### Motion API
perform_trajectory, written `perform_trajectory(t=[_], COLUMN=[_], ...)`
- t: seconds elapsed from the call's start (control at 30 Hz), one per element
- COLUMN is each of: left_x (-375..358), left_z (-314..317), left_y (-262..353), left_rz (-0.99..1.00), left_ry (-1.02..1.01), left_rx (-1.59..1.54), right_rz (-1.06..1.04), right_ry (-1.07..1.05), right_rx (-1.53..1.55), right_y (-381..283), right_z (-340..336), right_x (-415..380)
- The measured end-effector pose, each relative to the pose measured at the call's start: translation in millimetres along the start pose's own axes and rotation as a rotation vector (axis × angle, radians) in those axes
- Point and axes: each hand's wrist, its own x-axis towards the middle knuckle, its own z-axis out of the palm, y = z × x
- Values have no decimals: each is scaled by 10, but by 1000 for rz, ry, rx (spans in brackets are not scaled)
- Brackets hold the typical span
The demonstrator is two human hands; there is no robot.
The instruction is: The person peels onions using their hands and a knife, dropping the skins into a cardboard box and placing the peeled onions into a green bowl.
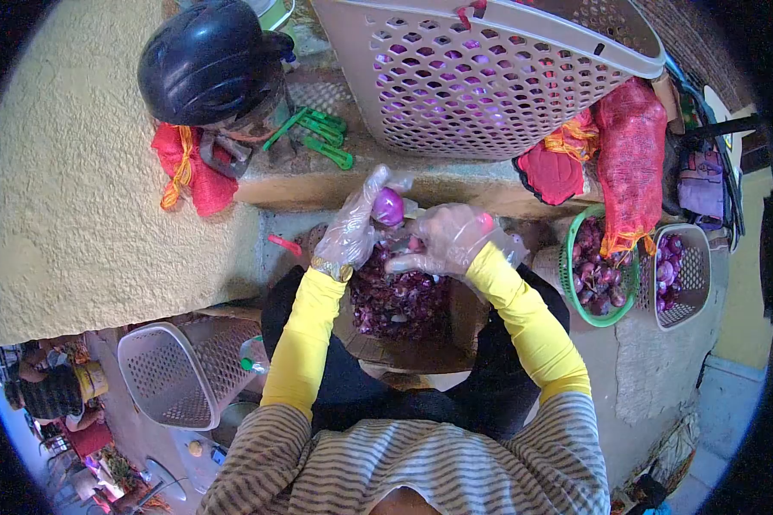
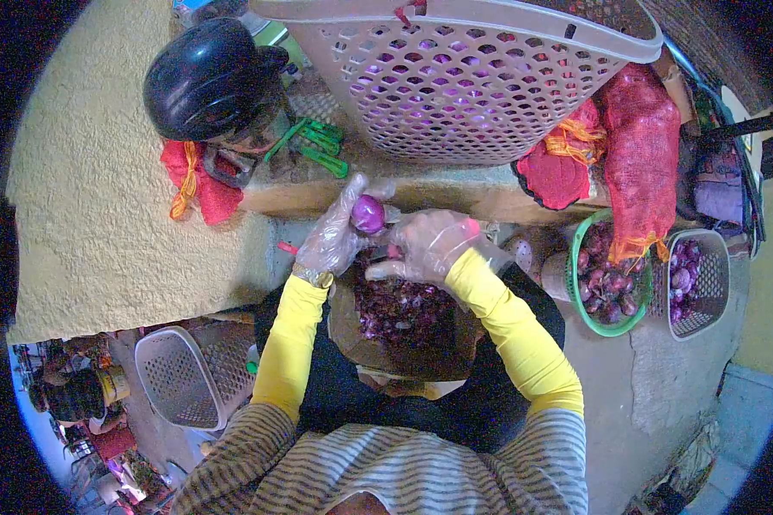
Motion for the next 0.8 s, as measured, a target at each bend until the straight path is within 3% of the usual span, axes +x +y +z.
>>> perform_trajectory(t=[0.17,0.23,0.27,0.4,0.47,0.5,0.57,0.67,0.7,0.8], left_x=[8,67,96,124,114,103,81,73,97,172], left_z=[72,-30,-65,-80,-70,-51,-34,-20,-13,-38], left_y=[-50,-90,-123,-98,-76,-67,-67,-78,-78,-98], left_rz=[83,6,6,50,59,82,106,180,277,434], left_ry=[68,-65,-66,-109,-137,-109,-81,-32,-35,-55], left_rx=[-60,-73,-73,-78,-80,-74,-67,-92,35,233], right_rz=[39,226,205,235,361,361,346,444,495,317], right_ry=[150,225,311,310,329,330,558,519,488,589], right_rx=[176,177,181,257,574,574,881,938,958,823], right_y=[6,15,63,99,170,221,331,316,306,329], right_z=[-31,-24,21,-42,83,167,304,234,210,279], right_x=[-3,1,3,-32,-26,-1,76,91,90,128])
